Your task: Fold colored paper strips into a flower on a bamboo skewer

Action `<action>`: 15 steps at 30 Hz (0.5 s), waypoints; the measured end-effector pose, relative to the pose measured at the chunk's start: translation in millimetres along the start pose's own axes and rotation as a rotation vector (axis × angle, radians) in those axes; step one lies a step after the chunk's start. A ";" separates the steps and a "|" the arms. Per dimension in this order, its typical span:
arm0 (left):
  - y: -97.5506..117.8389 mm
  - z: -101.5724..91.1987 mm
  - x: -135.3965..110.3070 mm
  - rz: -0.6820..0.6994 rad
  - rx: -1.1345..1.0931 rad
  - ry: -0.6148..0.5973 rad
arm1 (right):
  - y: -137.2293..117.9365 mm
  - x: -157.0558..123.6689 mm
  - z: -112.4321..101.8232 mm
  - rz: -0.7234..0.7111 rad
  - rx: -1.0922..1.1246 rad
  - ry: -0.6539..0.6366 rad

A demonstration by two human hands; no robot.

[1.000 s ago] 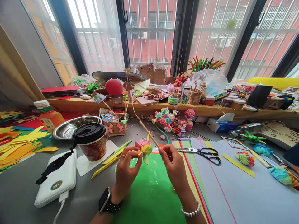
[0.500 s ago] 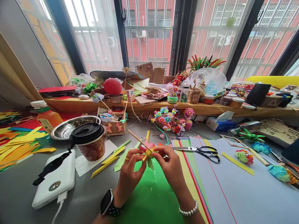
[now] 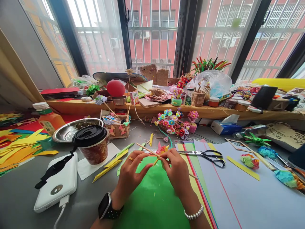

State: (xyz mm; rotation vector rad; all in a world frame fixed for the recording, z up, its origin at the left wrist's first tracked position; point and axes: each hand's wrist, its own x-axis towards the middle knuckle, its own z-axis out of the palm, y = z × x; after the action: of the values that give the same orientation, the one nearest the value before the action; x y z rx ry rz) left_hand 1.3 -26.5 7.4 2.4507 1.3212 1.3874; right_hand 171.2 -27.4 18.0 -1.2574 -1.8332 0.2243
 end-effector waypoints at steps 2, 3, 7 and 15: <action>-1.9 -3.7 2.0 0.028 0.056 0.027 | 2.8 -0.4 0.8 -0.071 -0.075 -0.046; -2.6 -4.8 3.1 0.050 0.078 0.010 | 3.5 -0.7 1.3 -0.103 -0.100 -0.068; -3.8 -4.7 6.8 0.094 0.086 -0.127 | 1.9 -1.2 3.0 -0.186 -0.136 -0.138; -10.1 -2.9 7.8 0.006 -0.026 -0.283 | -1.0 -2.7 3.2 -0.239 -0.158 -0.234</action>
State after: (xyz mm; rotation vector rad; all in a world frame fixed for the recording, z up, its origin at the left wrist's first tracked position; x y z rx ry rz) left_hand -5.5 -15.8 10.5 2.5177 1.2229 1.0031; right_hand 168.5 -29.0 15.2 -1.1417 -2.2199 0.0989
